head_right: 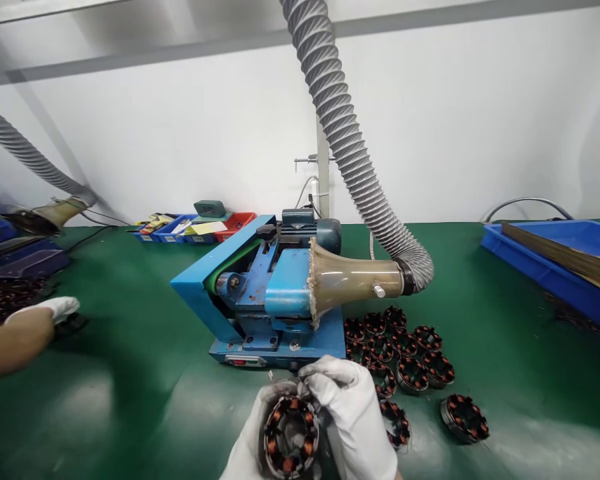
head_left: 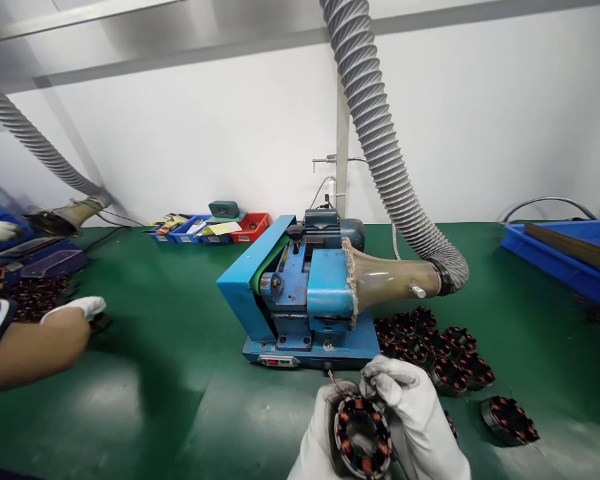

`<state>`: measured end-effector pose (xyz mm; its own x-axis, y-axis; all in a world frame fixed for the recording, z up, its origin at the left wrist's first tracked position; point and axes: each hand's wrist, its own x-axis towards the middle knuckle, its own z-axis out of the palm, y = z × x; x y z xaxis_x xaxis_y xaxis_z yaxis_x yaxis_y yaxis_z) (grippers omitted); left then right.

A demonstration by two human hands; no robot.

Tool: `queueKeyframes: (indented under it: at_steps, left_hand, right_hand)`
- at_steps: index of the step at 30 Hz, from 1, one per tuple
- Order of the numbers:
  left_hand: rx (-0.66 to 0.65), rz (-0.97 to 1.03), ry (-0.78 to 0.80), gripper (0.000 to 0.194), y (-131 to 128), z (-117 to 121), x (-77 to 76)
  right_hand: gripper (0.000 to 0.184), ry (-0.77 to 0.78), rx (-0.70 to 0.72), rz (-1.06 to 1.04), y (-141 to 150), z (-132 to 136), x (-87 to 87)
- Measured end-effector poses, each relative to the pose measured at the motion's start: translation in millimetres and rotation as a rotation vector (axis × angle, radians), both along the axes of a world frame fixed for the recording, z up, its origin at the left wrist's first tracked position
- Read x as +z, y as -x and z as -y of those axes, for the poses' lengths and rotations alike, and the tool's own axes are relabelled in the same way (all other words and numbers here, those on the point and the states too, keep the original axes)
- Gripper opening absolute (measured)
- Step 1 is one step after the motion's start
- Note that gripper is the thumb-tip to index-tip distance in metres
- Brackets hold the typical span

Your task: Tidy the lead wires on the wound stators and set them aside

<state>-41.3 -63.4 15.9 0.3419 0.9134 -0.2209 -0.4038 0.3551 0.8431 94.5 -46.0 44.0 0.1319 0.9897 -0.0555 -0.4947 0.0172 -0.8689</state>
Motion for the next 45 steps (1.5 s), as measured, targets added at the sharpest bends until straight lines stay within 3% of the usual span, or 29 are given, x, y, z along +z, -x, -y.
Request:
queueKeyframes:
  at_steps: [3, 5, 7, 10, 12, 14, 17, 21, 28, 33, 36, 38, 41, 43, 45]
  left_hand:
    - [0.109, -0.223, -0.063, 0.055, 1, 7, -4.2]
    - [0.198, -0.343, -0.132, 0.068, 0, 7, -2.2]
    - [0.257, -0.413, -0.25, 0.068, -3, 2, 0.4]
    - [0.338, -0.463, -0.378, 0.052, -11, -15, -4.9]
    - [0.393, -0.453, -0.332, 0.046, -14, -26, -15.1]
    - [0.411, -0.438, -0.246, 0.045, -16, -36, -24.2]
    - [0.379, -0.387, -0.176, 0.036, -19, -49, -25.5]
    - [0.388, -0.329, -0.18, 0.024, -25, -59, -12.9]
    - [0.391, -0.36, -0.17, 0.026, -30, -64, -12.0]
    - [0.365, -0.415, -0.163, 0.03, -18, -44, -17.9]
    - [0.313, -0.503, -0.195, 0.044, -6, -25, -19.1]
    - [0.284, -0.518, -0.264, 0.059, 1, -16, -15.5]
    - [0.312, -0.537, -0.328, 0.061, 4, -8, -6.5]
    - [0.288, -0.491, -0.235, 0.06, 2, -5, -2.4]
    - [0.18, -0.355, -0.074, 0.066, 0, -4, -2.2]
  right_hand:
    - [0.016, 0.085, -0.085, -0.332, -5, -7, 4.0]
    - [0.016, 0.074, -0.218, -0.377, -8, -9, 1.3]
    - [0.016, 0.074, -0.224, -0.188, -5, -8, -7.5]
    - [0.036, 0.025, -0.067, 0.219, 11, -7, -25.5]
    - [0.048, -0.021, -0.072, 0.432, 23, -10, -34.0]
    - [0.047, -0.011, -0.13, 0.589, 32, -18, -36.4]
    - [0.037, 0.031, -0.153, 0.691, 36, -31, -31.3]
    - [0.032, 0.004, -0.142, 0.724, 31, -40, -25.6]
    - [0.029, 0.003, -0.104, 0.685, 30, -43, -26.8]
    - [0.036, 0.062, -0.077, 0.691, 28, -24, -33.4]
    - [0.047, 0.104, -0.002, 0.501, 23, 0, -36.5]
    - [0.042, 0.144, 0.029, 0.352, 20, 12, -33.4]
    - [0.027, 0.229, 0.059, 0.263, 16, 20, -23.6]
    - [0.027, 0.271, 0.082, 0.182, 14, 20, -18.2]
    - [0.031, 0.292, 0.13, 0.076, 8, 21, -15.5]
